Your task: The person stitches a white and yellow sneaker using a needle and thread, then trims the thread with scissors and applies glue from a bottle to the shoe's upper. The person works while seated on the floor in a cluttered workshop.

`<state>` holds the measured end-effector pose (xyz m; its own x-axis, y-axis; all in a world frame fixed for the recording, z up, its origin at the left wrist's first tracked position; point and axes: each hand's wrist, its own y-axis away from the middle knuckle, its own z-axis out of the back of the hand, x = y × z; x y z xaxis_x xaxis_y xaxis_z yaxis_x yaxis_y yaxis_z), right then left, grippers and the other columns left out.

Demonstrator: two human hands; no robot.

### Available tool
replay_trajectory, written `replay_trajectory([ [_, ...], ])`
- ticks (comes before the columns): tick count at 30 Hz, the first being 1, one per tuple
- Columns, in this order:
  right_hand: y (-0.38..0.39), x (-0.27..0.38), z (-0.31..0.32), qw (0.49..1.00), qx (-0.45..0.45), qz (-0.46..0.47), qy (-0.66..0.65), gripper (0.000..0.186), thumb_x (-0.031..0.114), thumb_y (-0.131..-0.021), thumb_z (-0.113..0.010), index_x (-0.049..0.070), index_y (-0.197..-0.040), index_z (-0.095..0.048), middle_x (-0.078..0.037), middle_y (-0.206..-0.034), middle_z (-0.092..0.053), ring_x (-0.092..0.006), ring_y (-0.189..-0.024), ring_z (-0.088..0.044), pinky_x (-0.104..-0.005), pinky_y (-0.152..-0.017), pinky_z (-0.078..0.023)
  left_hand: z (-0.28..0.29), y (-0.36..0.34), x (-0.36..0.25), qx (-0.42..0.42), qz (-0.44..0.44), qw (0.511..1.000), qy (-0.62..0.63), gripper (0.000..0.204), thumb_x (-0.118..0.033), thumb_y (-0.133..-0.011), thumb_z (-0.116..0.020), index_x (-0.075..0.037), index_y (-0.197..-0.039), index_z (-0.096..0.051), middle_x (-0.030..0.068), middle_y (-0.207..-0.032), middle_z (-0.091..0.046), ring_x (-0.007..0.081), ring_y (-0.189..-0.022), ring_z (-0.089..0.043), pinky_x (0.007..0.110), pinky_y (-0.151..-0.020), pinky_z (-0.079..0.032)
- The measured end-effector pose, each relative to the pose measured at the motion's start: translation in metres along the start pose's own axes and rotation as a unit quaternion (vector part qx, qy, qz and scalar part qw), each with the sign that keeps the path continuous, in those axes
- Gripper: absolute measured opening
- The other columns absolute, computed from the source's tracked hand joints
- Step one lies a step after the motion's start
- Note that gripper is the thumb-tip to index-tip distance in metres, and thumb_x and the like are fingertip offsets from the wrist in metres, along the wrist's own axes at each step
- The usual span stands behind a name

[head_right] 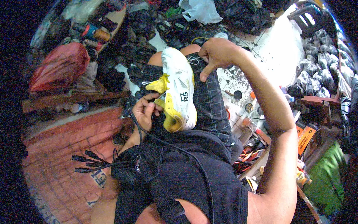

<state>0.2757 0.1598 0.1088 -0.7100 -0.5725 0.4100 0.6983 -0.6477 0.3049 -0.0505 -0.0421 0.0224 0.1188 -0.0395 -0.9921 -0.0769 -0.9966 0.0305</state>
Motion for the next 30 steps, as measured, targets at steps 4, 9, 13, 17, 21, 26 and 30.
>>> replay_trajectory([
  [4,0.011,-0.020,-0.027,0.852,-0.084,0.067,-0.513,0.096,0.092,-0.047,-0.073,0.005,-0.087,-0.067,0.001,-0.069,-0.051,-0.0157,-0.060,-0.053,-0.0382,-0.056,-0.043,0.004,-0.004,0.005,-0.039,0.040,0.978,0.203,0.015,-0.011,-0.106,-0.053,-0.001,-0.094,-0.054,0.0204,-0.121,-0.067,0.0301,-0.120,-0.066,0.040,-0.098,-0.058],
  [9,0.033,-0.030,-0.028,0.354,-0.406,0.183,-0.822,0.108,0.088,-0.071,-0.063,0.010,-0.146,-0.052,0.005,-0.072,-0.035,-0.0092,-0.065,-0.037,-0.0267,-0.062,-0.038,0.019,-0.012,0.003,-0.196,0.104,0.859,0.462,0.015,-0.011,-0.102,-0.057,-0.007,-0.088,-0.053,0.0067,-0.090,-0.065,0.0222,-0.103,-0.066,0.046,-0.117,-0.046],
  [13,0.037,0.016,-0.055,0.754,-0.292,-0.047,-0.587,0.071,0.051,-0.096,-0.070,0.009,-0.150,-0.051,0.009,-0.069,-0.042,-0.0045,-0.058,-0.036,-0.0204,-0.055,-0.032,0.016,-0.015,-0.006,-0.090,0.136,0.831,0.533,0.020,-0.013,-0.103,-0.055,-0.011,-0.084,-0.049,-0.0017,-0.070,-0.036,0.0113,-0.063,-0.041,0.034,-0.094,-0.054],
  [17,0.029,0.048,-0.073,0.911,-0.191,-0.161,-0.328,0.037,0.035,-0.089,-0.077,0.004,-0.110,-0.074,0.001,-0.078,-0.067,-0.0119,-0.064,-0.056,-0.0292,-0.059,-0.045,-0.004,-0.011,-0.017,-0.012,0.146,0.940,0.308,0.006,-0.011,-0.104,-0.058,-0.006,-0.105,-0.062,-0.0005,-0.085,-0.055,0.0063,-0.066,-0.047,0.023,-0.065,-0.044],
  [21,0.024,0.064,-0.063,0.493,-0.266,-0.057,-0.826,0.034,0.034,-0.101,-0.059,0.004,-0.110,-0.071,0.001,-0.084,-0.067,-0.0120,-0.061,-0.055,-0.0233,-0.054,-0.042,-0.017,-0.008,-0.033,0.035,0.104,0.987,-0.116,0.026,-0.007,-0.103,-0.062,-0.002,-0.128,-0.065,0.0071,-0.107,-0.073,0.0075,-0.078,-0.063,0.022,-0.066,-0.049],
  [26,-0.004,0.080,-0.057,0.385,-0.222,-0.080,-0.892,0.025,0.030,-0.106,-0.055,0.008,-0.097,-0.060,0.006,-0.073,-0.050,-0.0051,-0.054,-0.041,-0.0220,-0.047,-0.034,-0.021,-0.017,-0.041,0.093,-0.077,0.899,-0.421,0.016,-0.013,-0.098,-0.066,0.002,-0.092,-0.065,0.0161,-0.076,-0.065,0.0281,-0.063,-0.063,0.038,-0.058,-0.048],
  [30,-0.013,0.075,-0.059,0.351,-0.215,-0.100,-0.906,0.020,0.025,-0.106,-0.053,0.011,-0.092,-0.057,0.008,-0.071,-0.046,-0.0023,-0.051,-0.035,-0.0205,-0.043,-0.029,0.004,-0.006,-0.017,0.042,-0.101,0.870,-0.481,0.036,-0.015,-0.092,-0.070,0.000,-0.065,-0.052,0.0205,-0.063,-0.051,0.0415,-0.058,-0.056,0.047,-0.054,-0.041],
])
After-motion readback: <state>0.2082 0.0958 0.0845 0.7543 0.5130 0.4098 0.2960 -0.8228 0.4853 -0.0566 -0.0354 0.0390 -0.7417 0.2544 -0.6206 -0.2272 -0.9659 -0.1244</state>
